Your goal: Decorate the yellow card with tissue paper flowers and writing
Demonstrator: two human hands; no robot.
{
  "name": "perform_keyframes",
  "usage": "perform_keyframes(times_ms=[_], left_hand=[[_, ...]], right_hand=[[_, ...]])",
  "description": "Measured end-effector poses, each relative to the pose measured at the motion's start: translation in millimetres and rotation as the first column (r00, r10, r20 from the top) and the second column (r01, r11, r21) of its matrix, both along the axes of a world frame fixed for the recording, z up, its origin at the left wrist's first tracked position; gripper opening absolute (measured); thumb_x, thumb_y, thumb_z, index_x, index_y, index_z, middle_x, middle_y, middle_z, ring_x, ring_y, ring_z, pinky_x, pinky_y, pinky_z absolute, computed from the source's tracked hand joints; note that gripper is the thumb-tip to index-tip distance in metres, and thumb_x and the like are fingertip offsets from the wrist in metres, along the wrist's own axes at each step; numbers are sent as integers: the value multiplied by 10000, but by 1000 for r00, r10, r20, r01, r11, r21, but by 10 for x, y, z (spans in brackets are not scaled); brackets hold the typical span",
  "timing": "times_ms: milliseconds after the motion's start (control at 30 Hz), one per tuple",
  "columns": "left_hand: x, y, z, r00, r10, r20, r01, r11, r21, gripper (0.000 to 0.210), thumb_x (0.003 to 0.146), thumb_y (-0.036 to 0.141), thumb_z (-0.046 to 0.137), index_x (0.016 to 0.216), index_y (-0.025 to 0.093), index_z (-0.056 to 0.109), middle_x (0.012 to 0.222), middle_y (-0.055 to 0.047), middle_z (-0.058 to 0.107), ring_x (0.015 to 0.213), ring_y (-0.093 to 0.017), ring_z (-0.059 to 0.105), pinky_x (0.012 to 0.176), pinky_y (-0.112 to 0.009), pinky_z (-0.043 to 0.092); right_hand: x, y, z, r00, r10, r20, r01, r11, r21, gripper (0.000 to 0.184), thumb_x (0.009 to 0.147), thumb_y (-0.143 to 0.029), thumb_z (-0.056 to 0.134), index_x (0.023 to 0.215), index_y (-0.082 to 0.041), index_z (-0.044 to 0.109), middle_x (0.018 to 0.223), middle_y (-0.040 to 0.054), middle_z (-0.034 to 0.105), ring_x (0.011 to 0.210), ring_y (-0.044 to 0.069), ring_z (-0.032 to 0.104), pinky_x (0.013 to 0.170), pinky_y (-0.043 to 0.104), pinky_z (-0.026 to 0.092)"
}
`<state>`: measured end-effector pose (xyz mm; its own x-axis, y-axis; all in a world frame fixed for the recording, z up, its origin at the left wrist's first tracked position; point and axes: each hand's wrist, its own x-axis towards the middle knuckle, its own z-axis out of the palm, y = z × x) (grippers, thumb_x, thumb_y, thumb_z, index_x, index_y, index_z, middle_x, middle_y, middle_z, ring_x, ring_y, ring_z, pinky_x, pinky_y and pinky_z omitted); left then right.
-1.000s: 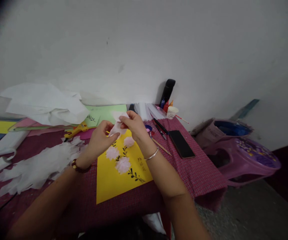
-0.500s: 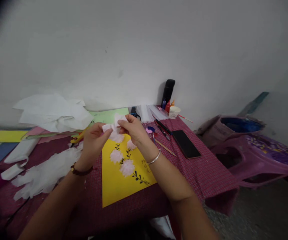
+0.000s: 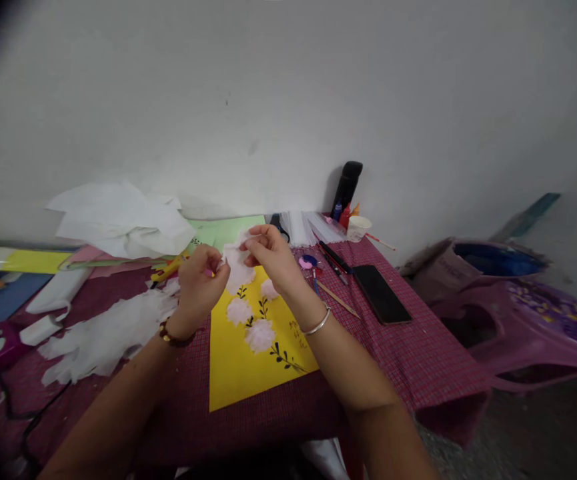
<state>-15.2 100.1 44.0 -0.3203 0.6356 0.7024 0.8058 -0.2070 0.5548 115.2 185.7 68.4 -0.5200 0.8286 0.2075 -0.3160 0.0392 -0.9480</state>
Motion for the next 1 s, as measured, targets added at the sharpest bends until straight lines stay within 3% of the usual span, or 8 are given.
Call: perform_keyframes(times_ms=[100, 200, 300, 433, 633, 800, 900, 1000], left_hand=[[-9, -13, -5, 996, -1, -87, 5, 999, 44, 217, 713, 28, 542, 732, 224, 452, 649, 40, 422, 599, -136, 423, 591, -283, 316], [-33, -1, -8, 983, 17, -183, 8, 991, 136, 197, 734, 44, 542, 737, 219, 451, 653, 39, 422, 600, -140, 427, 578, -283, 313], [-59, 15, -22, 950, 36, -310, 31, 977, 210, 192, 761, 51, 539, 744, 217, 444, 667, 29, 439, 637, -153, 444, 592, -290, 325], [-71, 12, -42, 918, 20, -397, 68, 976, 208, 222, 728, 13, 534, 765, 215, 451, 688, 17, 471, 665, -159, 455, 608, -295, 341], [51, -190, 143, 962, -30, -270, 74, 985, 154, 253, 650, -6, 552, 766, 207, 478, 633, 60, 432, 561, -108, 421, 531, -251, 322], [261, -611, 289, 967, 18, -254, 44, 971, 235, 267, 595, -27, 520, 708, 205, 452, 593, 75, 398, 511, -87, 386, 493, -230, 306], [386, -825, 171, 946, 96, -309, -7, 961, 277, 270, 601, -26, 520, 697, 211, 431, 602, 65, 393, 530, -102, 391, 513, -242, 317], [480, -948, -56, 914, 81, -397, 17, 971, 238, 258, 660, -11, 539, 740, 217, 448, 639, 38, 439, 600, -135, 457, 555, -256, 364]], right_hand=[[6, -101, 47, 998, -42, 51, 33, 985, 168, 169, 741, -310, 644, 801, -211, 520, 712, -44, 586, 583, 86, 553, 592, 248, 461], [22, -171, 66, 979, 44, 199, -99, 956, 275, 246, 791, -392, 624, 708, -199, 497, 671, -32, 544, 590, 95, 534, 576, 251, 442], [13, -177, 38, 956, 86, 280, -171, 940, 296, 314, 808, -468, 620, 718, -199, 485, 667, -26, 543, 576, 96, 514, 548, 249, 417], [-18, -142, -6, 944, 168, 284, -238, 943, 233, 285, 768, -397, 676, 699, -193, 489, 640, -36, 529, 563, 90, 509, 537, 243, 410], [181, -287, 67, 932, 334, 141, -346, 935, 79, 180, 748, -302, 686, 726, -177, 558, 640, -33, 580, 531, 76, 524, 541, 233, 431], [570, -572, 37, 959, 264, -101, -264, 964, 10, 165, 810, -297, 657, 738, -194, 550, 610, -59, 556, 509, 63, 519, 539, 217, 435], [688, -790, -114, 963, 259, -71, -260, 966, -6, 168, 793, -293, 671, 728, -185, 559, 618, -52, 577, 495, 57, 525, 513, 203, 422], [707, -1001, -299, 952, 308, 5, -307, 951, -19, 161, 777, -297, 677, 758, -181, 567, 658, -43, 599, 508, 58, 534, 536, 211, 443]])
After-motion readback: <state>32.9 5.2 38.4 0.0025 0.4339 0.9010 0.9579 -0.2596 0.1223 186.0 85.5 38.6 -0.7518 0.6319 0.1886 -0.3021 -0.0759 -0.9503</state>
